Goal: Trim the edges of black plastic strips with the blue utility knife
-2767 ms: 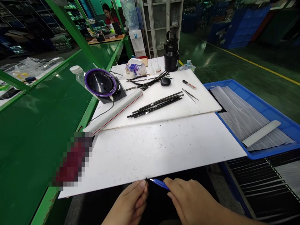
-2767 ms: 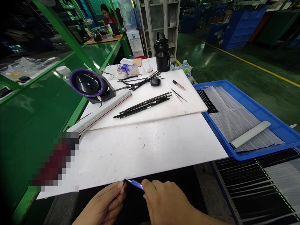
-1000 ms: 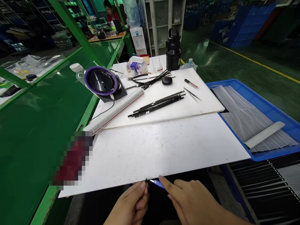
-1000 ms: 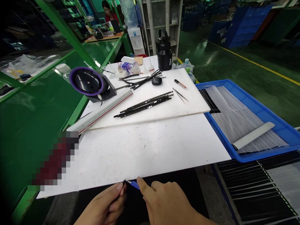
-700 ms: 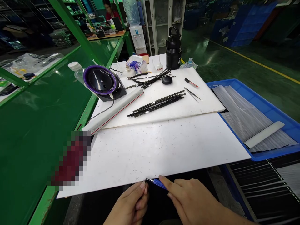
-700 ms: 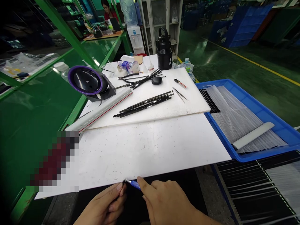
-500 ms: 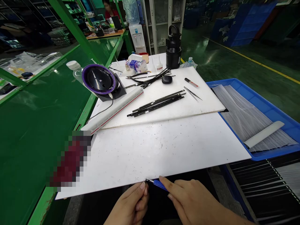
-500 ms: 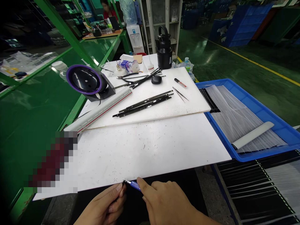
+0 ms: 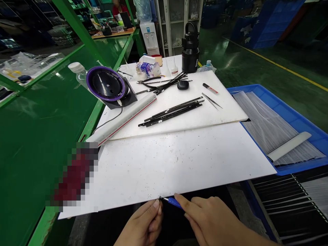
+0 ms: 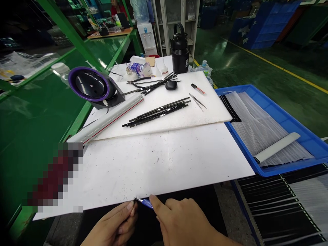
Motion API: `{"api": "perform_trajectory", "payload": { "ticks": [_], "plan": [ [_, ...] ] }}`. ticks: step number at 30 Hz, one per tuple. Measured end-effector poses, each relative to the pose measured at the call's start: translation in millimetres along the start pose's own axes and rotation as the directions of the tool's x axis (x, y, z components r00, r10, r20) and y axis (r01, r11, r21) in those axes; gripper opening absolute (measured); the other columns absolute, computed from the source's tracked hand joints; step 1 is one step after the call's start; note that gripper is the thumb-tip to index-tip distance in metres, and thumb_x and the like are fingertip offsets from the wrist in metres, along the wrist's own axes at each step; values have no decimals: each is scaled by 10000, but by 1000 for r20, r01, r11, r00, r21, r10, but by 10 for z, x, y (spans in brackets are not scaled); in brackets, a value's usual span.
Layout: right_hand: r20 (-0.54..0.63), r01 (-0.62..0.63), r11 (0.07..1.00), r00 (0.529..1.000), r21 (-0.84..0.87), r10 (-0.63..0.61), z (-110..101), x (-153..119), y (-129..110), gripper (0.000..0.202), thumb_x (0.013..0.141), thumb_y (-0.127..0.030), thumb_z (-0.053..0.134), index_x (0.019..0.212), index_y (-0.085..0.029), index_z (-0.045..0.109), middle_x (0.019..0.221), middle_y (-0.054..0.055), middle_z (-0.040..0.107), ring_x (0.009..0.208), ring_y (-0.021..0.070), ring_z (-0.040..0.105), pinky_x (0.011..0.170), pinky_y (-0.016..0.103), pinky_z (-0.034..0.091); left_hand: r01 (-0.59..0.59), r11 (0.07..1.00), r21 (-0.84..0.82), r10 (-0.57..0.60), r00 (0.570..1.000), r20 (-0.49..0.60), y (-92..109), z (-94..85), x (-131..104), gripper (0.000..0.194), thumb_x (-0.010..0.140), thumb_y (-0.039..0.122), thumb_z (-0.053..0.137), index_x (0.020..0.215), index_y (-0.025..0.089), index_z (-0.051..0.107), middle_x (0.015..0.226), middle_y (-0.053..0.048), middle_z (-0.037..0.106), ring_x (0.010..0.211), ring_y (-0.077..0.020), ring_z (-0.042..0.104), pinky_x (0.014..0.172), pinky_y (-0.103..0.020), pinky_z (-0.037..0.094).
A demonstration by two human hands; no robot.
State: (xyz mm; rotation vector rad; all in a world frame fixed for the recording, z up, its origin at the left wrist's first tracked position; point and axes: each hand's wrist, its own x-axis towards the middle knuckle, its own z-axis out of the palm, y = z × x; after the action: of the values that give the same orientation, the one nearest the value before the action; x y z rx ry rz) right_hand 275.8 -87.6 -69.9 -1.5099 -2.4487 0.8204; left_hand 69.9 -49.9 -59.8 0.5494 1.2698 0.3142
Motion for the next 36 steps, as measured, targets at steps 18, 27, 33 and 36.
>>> {"api": "perform_trajectory", "payload": {
  "ticks": [18, 27, 33, 36],
  "plan": [
    [18, -4, 1000, 1000, -14, 4, 14, -7, 14, 521, 936, -190, 369, 1456, -197, 340, 830, 26, 665, 609, 184, 601, 461, 314, 236, 5, 1000, 24, -5, 1000, -2, 48, 8, 1, 521, 697, 661, 661, 653, 194, 433, 546, 88, 310, 430, -27, 126, 406, -201, 27],
    [36, 5, 998, 999, -64, -3, 19, -8, 5, 537, 934, -195, 373, 1467, -189, 309, 817, 28, 660, 580, 195, 595, 445, 314, 200, -2, 999, 49, 3, 1000, -18, 60, 23, -27, 501, 737, 649, 626, 654, 194, 433, 549, 84, 310, 440, -33, 121, 417, -208, 31],
    [50, 20, 984, 999, -178, -11, 70, -17, 14, 594, 896, -193, 437, 1473, -173, 297, 783, 34, 643, 525, 192, 566, 431, 318, 159, 12, 999, 52, -12, 1000, 0, 56, 12, -9, 533, 695, 679, 647, 632, 199, 424, 533, 87, 298, 430, -35, 131, 411, -213, 39],
    [40, 6, 994, 999, -112, -2, 78, -28, 7, 566, 918, -185, 405, 1474, -181, 297, 813, 32, 651, 567, 191, 585, 438, 318, 192, -2, 999, 48, 2, 1000, -4, 50, 5, -12, 525, 708, 667, 643, 632, 198, 419, 538, 87, 296, 435, -34, 125, 412, -212, 37]
  ]
}}
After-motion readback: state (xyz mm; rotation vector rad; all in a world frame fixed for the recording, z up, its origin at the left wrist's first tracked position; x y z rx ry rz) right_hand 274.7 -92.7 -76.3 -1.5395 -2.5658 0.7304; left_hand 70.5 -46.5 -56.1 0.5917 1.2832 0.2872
